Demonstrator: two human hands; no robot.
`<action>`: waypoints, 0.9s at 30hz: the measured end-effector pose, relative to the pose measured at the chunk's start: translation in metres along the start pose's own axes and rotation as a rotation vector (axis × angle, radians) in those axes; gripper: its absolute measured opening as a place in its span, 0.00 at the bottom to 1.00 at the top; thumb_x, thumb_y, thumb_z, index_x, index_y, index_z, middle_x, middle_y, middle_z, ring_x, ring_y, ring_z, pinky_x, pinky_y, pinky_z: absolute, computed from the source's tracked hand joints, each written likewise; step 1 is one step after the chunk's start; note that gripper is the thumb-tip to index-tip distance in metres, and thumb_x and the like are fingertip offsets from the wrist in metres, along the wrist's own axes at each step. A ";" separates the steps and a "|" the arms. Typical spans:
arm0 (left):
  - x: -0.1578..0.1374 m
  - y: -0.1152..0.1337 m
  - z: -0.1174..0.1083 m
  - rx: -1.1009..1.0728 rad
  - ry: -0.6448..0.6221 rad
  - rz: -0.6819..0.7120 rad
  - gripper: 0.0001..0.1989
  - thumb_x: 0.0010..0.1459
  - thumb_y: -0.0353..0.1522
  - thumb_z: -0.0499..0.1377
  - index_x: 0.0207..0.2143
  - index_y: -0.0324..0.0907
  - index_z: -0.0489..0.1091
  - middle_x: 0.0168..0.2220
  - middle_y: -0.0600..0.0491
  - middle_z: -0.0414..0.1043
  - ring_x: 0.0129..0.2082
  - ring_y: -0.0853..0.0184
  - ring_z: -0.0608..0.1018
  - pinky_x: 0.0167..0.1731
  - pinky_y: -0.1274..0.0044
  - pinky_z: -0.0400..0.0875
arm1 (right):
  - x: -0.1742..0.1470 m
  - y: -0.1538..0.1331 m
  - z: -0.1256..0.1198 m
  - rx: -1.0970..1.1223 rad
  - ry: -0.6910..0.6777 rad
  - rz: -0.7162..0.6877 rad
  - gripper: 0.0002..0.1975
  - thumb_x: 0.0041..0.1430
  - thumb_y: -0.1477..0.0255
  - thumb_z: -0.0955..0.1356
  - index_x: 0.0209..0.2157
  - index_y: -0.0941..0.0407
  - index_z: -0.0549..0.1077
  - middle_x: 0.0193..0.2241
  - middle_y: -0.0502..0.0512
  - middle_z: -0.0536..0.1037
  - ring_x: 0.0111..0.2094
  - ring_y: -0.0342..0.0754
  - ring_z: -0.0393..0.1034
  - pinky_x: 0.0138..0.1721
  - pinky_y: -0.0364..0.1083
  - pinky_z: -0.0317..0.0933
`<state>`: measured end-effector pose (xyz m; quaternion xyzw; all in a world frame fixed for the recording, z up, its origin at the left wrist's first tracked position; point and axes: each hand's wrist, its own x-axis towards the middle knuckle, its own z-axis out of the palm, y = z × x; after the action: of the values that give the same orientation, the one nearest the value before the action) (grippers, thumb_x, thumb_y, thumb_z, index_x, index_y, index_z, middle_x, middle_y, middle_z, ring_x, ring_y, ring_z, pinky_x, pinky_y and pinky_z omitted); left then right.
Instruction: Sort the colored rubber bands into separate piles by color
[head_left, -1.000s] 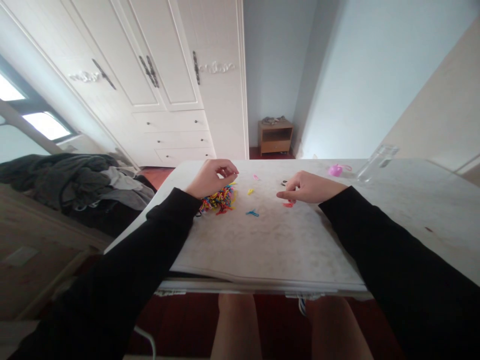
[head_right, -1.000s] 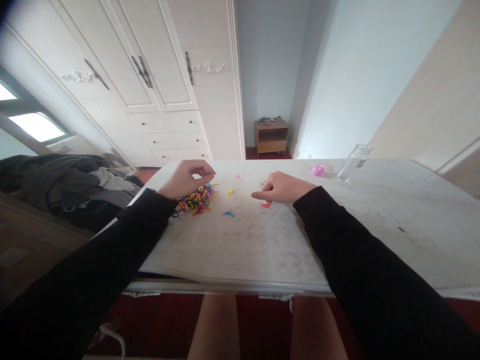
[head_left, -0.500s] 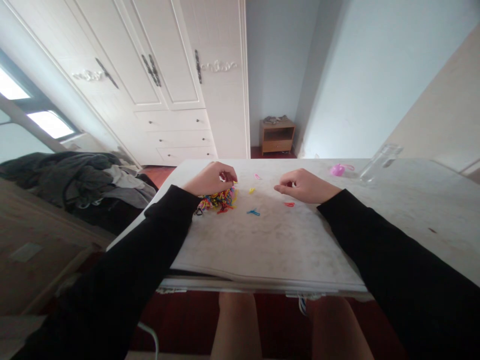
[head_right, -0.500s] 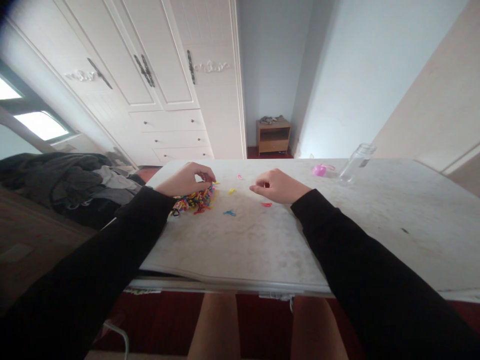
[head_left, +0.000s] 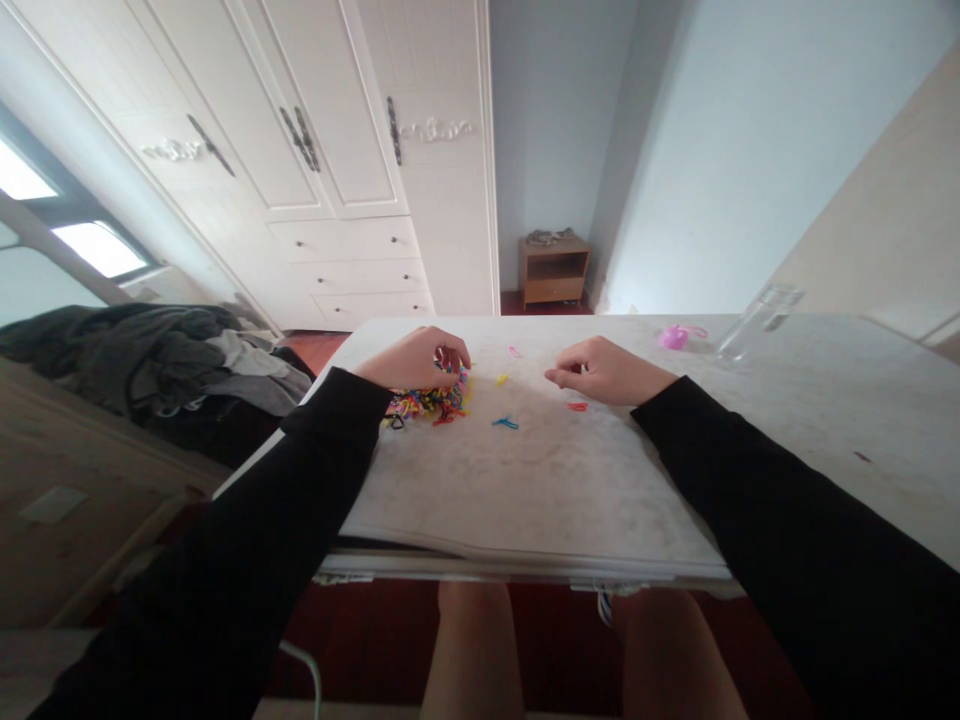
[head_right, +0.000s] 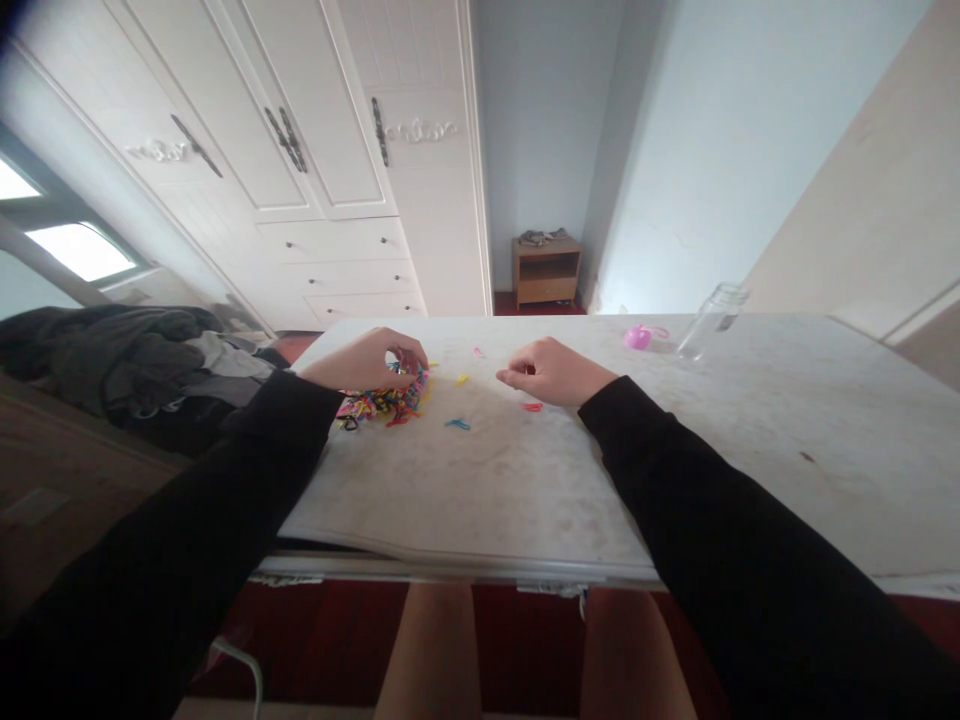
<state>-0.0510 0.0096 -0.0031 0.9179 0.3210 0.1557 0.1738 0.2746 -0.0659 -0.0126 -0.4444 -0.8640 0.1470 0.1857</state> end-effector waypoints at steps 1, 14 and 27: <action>0.000 0.000 0.000 -0.003 0.005 0.006 0.13 0.47 0.29 0.63 0.37 0.43 0.82 0.31 0.54 0.83 0.31 0.68 0.82 0.33 0.79 0.73 | 0.000 0.000 0.000 0.001 -0.006 0.003 0.26 0.68 0.54 0.63 0.20 0.54 0.61 0.18 0.46 0.60 0.24 0.43 0.52 0.31 0.48 0.45; -0.001 0.001 -0.003 -0.035 -0.057 0.049 0.16 0.47 0.26 0.63 0.39 0.45 0.82 0.31 0.54 0.83 0.30 0.67 0.82 0.33 0.78 0.74 | -0.001 -0.001 0.001 0.018 -0.019 0.029 0.27 0.68 0.52 0.63 0.19 0.55 0.63 0.18 0.46 0.60 0.24 0.42 0.51 0.30 0.48 0.44; -0.005 0.012 -0.009 -0.022 0.070 0.065 0.13 0.51 0.27 0.62 0.39 0.42 0.82 0.30 0.53 0.82 0.31 0.68 0.81 0.35 0.78 0.75 | -0.001 -0.002 0.001 0.011 -0.032 0.028 0.27 0.68 0.52 0.63 0.20 0.55 0.63 0.18 0.46 0.60 0.24 0.42 0.52 0.30 0.48 0.45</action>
<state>-0.0514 -0.0003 0.0087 0.9199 0.2952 0.1966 0.1674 0.2732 -0.0676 -0.0124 -0.4531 -0.8597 0.1613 0.1722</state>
